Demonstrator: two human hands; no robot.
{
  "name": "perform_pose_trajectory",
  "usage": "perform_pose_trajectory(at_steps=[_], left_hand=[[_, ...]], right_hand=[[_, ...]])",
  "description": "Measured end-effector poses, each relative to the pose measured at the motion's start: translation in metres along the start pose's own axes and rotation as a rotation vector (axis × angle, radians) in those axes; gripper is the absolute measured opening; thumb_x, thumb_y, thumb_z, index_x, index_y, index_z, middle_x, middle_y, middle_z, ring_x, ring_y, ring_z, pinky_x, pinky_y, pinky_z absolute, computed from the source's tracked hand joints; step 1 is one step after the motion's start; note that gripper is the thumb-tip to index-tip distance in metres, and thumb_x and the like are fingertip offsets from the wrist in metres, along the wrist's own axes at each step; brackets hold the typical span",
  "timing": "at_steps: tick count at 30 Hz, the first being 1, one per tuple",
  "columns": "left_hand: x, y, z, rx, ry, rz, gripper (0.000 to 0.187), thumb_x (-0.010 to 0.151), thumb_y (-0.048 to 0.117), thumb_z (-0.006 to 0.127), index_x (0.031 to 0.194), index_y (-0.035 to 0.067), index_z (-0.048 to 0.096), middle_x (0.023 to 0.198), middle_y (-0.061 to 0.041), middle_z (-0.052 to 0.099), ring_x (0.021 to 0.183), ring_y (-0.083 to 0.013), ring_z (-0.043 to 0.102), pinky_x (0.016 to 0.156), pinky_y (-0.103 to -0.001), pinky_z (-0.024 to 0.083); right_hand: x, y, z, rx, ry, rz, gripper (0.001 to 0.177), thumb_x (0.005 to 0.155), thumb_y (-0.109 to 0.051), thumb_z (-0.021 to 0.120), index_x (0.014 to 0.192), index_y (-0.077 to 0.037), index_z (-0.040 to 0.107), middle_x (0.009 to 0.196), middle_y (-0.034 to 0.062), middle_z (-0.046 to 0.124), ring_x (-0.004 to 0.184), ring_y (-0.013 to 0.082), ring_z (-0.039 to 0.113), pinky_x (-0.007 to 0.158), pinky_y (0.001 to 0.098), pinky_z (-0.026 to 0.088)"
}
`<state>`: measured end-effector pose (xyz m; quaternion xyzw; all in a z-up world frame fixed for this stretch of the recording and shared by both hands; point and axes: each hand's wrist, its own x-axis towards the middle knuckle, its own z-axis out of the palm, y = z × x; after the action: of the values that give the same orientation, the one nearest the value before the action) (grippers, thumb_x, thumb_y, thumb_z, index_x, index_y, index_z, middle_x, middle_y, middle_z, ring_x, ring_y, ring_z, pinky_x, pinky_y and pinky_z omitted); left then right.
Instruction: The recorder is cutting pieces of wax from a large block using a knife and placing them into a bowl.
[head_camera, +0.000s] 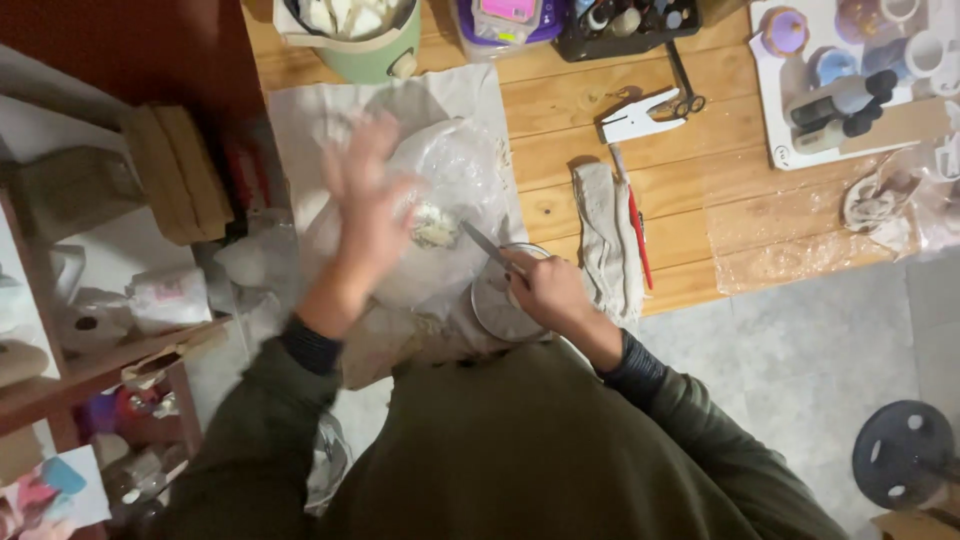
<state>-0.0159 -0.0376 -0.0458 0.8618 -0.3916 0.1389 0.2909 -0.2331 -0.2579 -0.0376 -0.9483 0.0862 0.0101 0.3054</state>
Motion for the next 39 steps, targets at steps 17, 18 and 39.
perform_pose_trajectory(at_steps=[17,18,39], left_hand=[[-0.063,0.073,0.011,-0.058,-0.340,0.028,0.054,0.084,0.030,0.063,0.134,0.011,0.070,0.169,-0.016,0.016,0.155,-0.0390,0.010,0.118,-0.068,0.008],[-0.065,0.063,0.014,-0.058,-0.338,0.032,0.054,0.084,0.030,0.063,0.134,0.011,0.070,0.169,-0.016,0.016,0.155,-0.0390,0.010,0.118,-0.068,0.008],[-0.070,0.061,0.017,-0.030,-0.409,0.125,0.068,0.077,0.027,0.065,0.144,0.016,0.064,0.171,-0.019,0.015,0.157,-0.0413,0.008,0.119,-0.072,0.004]], right_hand=[[0.016,0.027,0.018,0.578,-0.171,0.207,0.039,0.087,-0.011,0.070,0.125,-0.007,0.073,0.068,0.0058,0.072,0.055,0.0104,0.064,0.051,0.0290,0.048],[0.016,0.025,0.015,0.578,-0.167,0.206,0.039,0.087,-0.011,0.070,0.125,-0.007,0.073,0.068,0.0058,0.072,0.055,0.0104,0.064,0.051,0.0290,0.048],[-0.006,-0.027,0.008,-0.078,0.079,0.023,0.031,0.085,-0.020,0.071,0.115,-0.022,0.079,0.077,0.0114,0.072,0.067,0.0332,0.069,0.057,0.0463,0.054]])
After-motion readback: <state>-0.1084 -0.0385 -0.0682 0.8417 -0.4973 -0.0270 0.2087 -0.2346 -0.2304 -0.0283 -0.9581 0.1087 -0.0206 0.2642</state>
